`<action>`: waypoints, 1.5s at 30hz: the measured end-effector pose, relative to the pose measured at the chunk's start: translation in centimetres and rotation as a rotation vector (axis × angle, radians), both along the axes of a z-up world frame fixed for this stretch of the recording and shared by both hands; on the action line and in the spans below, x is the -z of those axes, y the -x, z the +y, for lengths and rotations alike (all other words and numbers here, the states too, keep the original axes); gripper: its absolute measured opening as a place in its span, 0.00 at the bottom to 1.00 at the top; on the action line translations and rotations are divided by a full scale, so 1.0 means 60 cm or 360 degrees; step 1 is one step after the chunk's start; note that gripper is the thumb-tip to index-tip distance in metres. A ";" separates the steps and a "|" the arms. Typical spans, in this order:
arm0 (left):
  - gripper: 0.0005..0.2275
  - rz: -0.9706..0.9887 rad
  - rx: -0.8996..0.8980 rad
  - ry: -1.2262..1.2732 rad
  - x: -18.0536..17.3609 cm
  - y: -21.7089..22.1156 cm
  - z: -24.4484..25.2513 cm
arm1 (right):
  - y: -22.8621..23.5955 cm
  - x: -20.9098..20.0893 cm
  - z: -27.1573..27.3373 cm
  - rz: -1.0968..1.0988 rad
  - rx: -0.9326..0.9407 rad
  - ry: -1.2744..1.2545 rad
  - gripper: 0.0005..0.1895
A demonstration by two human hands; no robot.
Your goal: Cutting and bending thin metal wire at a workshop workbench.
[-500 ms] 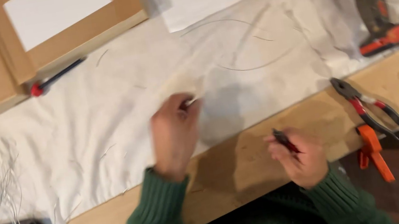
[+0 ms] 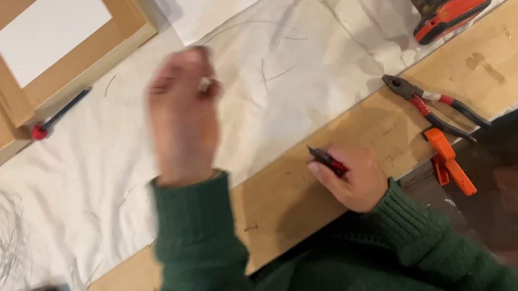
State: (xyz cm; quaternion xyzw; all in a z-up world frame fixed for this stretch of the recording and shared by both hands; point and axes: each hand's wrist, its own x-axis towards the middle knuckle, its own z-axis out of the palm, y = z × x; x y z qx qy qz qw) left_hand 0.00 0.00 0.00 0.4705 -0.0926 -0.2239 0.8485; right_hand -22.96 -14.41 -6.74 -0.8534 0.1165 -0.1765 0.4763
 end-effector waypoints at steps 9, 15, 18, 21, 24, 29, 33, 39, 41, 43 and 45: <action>0.08 -0.0603 -0.0753 -0.0475 -0.155 0.136 0.253 | 0.006 0.055 0.001 -0.0076 -0.0073 -0.0581 0.10; 0.08 -0.1617 -0.0635 -0.1429 -0.173 0.307 0.265 | 0.017 0.053 -0.023 0.0143 -0.0194 -0.0950 0.15; 0.09 -0.1859 -0.0671 -0.1347 -0.173 0.346 0.265 | 0.041 -0.019 0.019 0.0477 -0.0432 -0.0580 0.15; 0.11 -0.1976 -0.0683 -0.1278 -0.173 0.362 0.274 | 0.072 -0.100 0.109 0.0603 -0.0643 -0.0759 0.14; 0.11 -0.2000 -0.0593 -0.1198 -0.170 0.364 0.277 | 0.088 -0.166 0.156 0.0274 -0.0929 -0.0436 0.14; 0.11 -0.1870 -0.0521 -0.1108 -0.155 0.371 0.282 | 0.080 -0.197 0.170 0.0001 -0.1055 -0.0105 0.13; 0.11 -0.1700 -0.0404 -0.1043 -0.144 0.372 0.289 | 0.076 -0.198 0.171 -0.0182 -0.1090 -0.0050 0.12; 0.10 -0.1605 -0.0351 -0.1014 -0.135 0.369 0.290 | 0.072 -0.184 0.171 -0.0176 -0.1099 -0.0043 0.11; 0.09 -0.1593 -0.0332 -0.1014 -0.135 0.367 0.291 | 0.071 -0.181 0.171 -0.0153 -0.1096 -0.0051 0.11; 0.09 -0.1587 -0.0313 -0.1010 -0.135 0.364 0.290 | 0.068 -0.178 0.171 -0.0133 -0.1089 -0.0054 0.12; 0.09 -0.1591 -0.0290 -0.0991 -0.134 0.361 0.288 | 0.066 -0.176 0.170 -0.0214 -0.1098 -0.0044 0.10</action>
